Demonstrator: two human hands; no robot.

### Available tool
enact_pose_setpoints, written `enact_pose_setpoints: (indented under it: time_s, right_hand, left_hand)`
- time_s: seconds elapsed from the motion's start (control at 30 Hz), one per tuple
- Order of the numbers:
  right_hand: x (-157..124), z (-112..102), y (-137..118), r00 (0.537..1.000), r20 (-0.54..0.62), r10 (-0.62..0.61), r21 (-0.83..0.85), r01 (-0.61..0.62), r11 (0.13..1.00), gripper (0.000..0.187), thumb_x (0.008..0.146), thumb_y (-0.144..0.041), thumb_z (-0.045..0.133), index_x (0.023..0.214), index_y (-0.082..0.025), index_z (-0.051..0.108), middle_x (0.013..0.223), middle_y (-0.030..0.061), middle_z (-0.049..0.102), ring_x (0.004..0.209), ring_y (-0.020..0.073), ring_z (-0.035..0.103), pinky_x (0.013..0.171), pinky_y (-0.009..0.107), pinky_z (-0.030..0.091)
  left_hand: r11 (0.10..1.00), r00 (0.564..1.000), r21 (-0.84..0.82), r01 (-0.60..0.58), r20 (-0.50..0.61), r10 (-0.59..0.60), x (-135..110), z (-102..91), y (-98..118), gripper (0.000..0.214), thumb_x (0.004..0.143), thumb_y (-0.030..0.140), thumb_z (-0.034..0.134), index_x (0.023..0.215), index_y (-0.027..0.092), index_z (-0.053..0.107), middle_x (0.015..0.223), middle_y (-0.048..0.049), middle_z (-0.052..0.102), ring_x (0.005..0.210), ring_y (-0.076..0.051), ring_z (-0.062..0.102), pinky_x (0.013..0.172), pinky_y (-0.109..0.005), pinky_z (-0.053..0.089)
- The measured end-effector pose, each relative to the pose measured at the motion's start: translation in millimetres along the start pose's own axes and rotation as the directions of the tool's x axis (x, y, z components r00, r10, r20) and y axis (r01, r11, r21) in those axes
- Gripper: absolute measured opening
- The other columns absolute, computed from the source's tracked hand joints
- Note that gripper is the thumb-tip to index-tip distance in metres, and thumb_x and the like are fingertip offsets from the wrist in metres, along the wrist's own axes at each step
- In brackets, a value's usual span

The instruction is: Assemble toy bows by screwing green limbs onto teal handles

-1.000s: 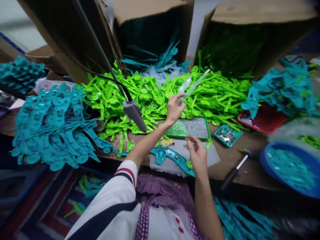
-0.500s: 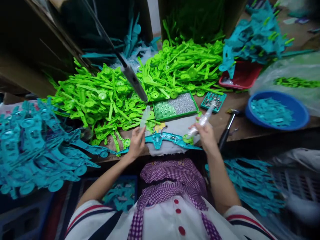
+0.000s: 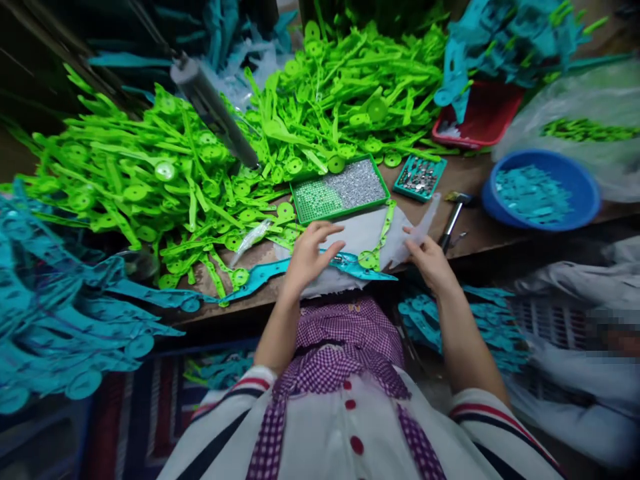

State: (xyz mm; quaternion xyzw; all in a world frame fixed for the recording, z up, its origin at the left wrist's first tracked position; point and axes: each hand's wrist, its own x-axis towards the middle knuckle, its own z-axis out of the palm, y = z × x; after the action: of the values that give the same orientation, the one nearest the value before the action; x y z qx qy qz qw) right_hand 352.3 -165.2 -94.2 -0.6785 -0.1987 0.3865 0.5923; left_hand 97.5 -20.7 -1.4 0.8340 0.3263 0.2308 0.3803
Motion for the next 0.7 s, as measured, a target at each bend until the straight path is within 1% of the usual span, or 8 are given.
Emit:
enact_pose_setpoints:
  time_s: [0.07,0.13,0.2,0.27,0.33,0.4,0.5,0.7]
  right_hand:
    - [10.6,2.5,2.7,0.999,-0.048,-0.004,0.017,0.004,1.0,0.066,0.056,-0.057,0.087,0.107,-0.02,0.065,0.083,0.0013,0.072,0.061,0.0138,0.062,0.044,0.022,0.049]
    - [15.4,5.3,5.2,0.996,-0.089,-0.015,0.033,0.018,0.999,0.064,0.057,-0.056,0.087,0.105,-0.021,0.064,0.08,0.0003,0.071,0.057,0.0121,0.059,0.04,0.02,0.044]
    - [13.9,8.3,7.2,0.996,-0.085,-0.015,0.047,0.019,0.999,0.058,0.062,-0.056,0.083,0.105,-0.021,0.063,0.082,0.0006,0.071,0.059,0.0123,0.06,0.041,0.019,0.045]
    - [10.1,11.3,8.6,0.998,-0.055,0.011,0.059,-0.008,0.998,0.055,0.065,-0.057,0.081,0.104,-0.022,0.064,0.081,0.0009,0.069,0.062,0.0136,0.061,0.043,0.021,0.047]
    - [8.4,13.7,9.5,0.999,-0.036,0.036,0.07,-0.034,0.997,0.055,0.064,-0.057,0.081,0.104,-0.023,0.065,0.081,0.0012,0.069,0.065,0.0149,0.062,0.045,0.023,0.05]
    - [9.8,15.0,10.3,0.999,-0.033,0.043,0.076,-0.04,0.996,0.055,0.065,-0.056,0.081,0.105,-0.023,0.065,0.083,0.0017,0.07,0.068,0.0161,0.064,0.048,0.025,0.053]
    - [13.7,16.1,11.8,0.999,-0.024,0.033,0.056,-0.032,0.998,0.053,0.067,-0.055,0.081,0.105,-0.023,0.065,0.083,0.0028,0.07,0.071,0.0179,0.066,0.051,0.027,0.054]
    - [12.6,20.6,12.7,1.0,-0.02,0.023,0.032,-0.023,0.999,0.057,0.065,-0.058,0.081,0.108,-0.023,0.066,0.086,0.004,0.072,0.071,0.0191,0.066,0.053,0.03,0.056]
  left_hand:
    - [0.999,0.993,-0.05,0.013,0.121,-0.007,33.2,23.9,4.4,0.026,0.093,0.031,0.064,0.118,0.024,0.067,0.116,-0.0076,0.068,0.101,-0.017,0.066,0.088,-0.031,0.056]
    - [0.999,0.98,-0.017,0.049,0.196,-0.044,54.9,46.2,0.3,0.028,0.09,0.027,0.069,0.116,0.018,0.068,0.11,-0.0085,0.07,0.098,-0.017,0.066,0.09,-0.033,0.054]
    - [0.997,0.953,0.034,0.069,0.292,-0.076,60.6,63.1,-6.9,0.028,0.087,0.024,0.071,0.114,0.016,0.068,0.107,-0.0085,0.071,0.097,-0.018,0.067,0.092,-0.034,0.053]
    - [0.995,0.922,0.062,0.072,0.376,-0.09,55.3,73.1,-12.9,0.026,0.088,0.022,0.07,0.113,0.015,0.069,0.107,-0.0086,0.072,0.097,-0.019,0.067,0.091,-0.034,0.053]
    - [0.996,0.906,0.06,0.072,0.414,-0.09,48.0,77.2,-15.7,0.023,0.09,0.021,0.067,0.112,0.016,0.069,0.107,-0.0085,0.073,0.096,-0.019,0.067,0.091,-0.034,0.052]
    - [0.996,0.908,0.042,0.079,0.408,-0.09,44.3,77.9,-16.0,0.022,0.091,0.02,0.065,0.112,0.017,0.069,0.108,-0.0078,0.074,0.096,-0.018,0.067,0.091,-0.033,0.052]
    - [0.996,0.912,0.017,0.09,0.4,-0.089,44.6,77.0,-15.8,0.02,0.09,0.019,0.065,0.11,0.019,0.07,0.108,-0.0065,0.074,0.095,-0.017,0.067,0.09,-0.032,0.052]
    - [0.997,0.894,0.04,0.068,0.441,-0.079,47.5,78.9,-16.9,0.016,0.085,0.021,0.07,0.101,0.018,0.071,0.099,-0.0054,0.073,0.085,-0.015,0.067,0.083,-0.031,0.052]
